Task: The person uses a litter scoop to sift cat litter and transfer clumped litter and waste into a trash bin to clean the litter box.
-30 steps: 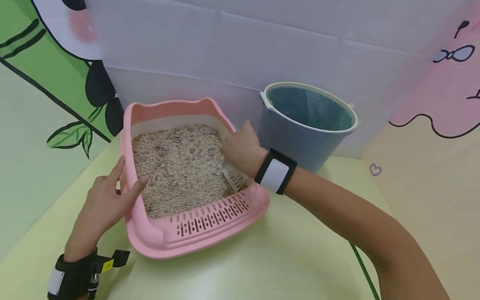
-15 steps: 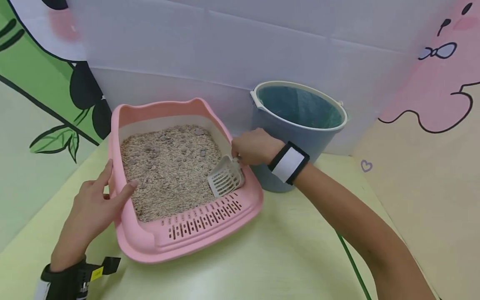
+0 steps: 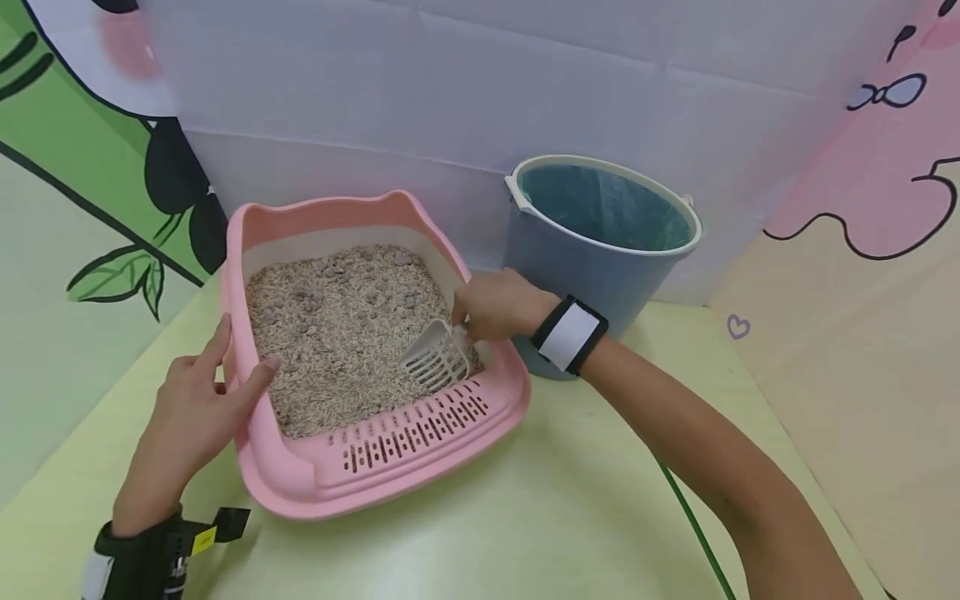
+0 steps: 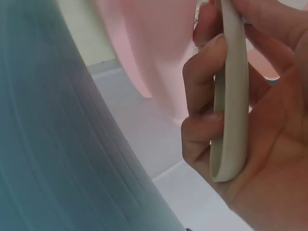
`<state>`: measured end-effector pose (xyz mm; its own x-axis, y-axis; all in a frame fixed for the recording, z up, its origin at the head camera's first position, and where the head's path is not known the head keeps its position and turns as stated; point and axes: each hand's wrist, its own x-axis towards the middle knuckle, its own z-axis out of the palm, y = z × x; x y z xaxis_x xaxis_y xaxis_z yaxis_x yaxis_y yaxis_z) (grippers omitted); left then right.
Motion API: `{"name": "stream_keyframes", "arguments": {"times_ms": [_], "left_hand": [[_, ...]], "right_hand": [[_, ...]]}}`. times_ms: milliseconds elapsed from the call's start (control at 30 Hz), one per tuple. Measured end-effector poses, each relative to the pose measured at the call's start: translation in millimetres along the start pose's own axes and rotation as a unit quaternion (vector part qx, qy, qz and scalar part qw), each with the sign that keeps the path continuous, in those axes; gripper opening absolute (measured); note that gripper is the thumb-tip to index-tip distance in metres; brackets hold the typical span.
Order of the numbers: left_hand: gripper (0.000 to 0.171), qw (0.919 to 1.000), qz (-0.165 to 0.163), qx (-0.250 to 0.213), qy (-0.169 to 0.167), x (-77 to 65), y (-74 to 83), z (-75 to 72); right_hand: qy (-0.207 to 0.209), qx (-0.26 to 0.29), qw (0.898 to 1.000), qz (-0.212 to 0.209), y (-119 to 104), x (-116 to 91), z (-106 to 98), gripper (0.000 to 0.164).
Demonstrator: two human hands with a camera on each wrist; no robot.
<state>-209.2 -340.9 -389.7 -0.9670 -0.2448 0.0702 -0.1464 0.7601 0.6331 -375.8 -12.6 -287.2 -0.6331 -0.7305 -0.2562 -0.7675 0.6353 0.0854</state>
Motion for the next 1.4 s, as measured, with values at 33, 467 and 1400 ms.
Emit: {"name": "stream_keyframes", "arguments": {"times_ms": [33,467,1400], "left_hand": [[0.094,1.0,0.001,-0.001,0.0,0.2,0.4,-0.6],[0.094,0.9999,-0.006,0.003,-0.008,3.0,11.1,0.3],[0.092,0.9998,-0.014,-0.013,0.005,-5.9,4.1,-0.6]], "right_hand": [[0.003,0.006,1.0,-0.002,-0.8,0.4,1.0,0.018],[0.008,0.132,0.989,-0.068,-24.8,18.5,23.3,0.012],[-0.009,0.274,0.95,-0.146,-54.2,53.1,21.4,0.029]]}}
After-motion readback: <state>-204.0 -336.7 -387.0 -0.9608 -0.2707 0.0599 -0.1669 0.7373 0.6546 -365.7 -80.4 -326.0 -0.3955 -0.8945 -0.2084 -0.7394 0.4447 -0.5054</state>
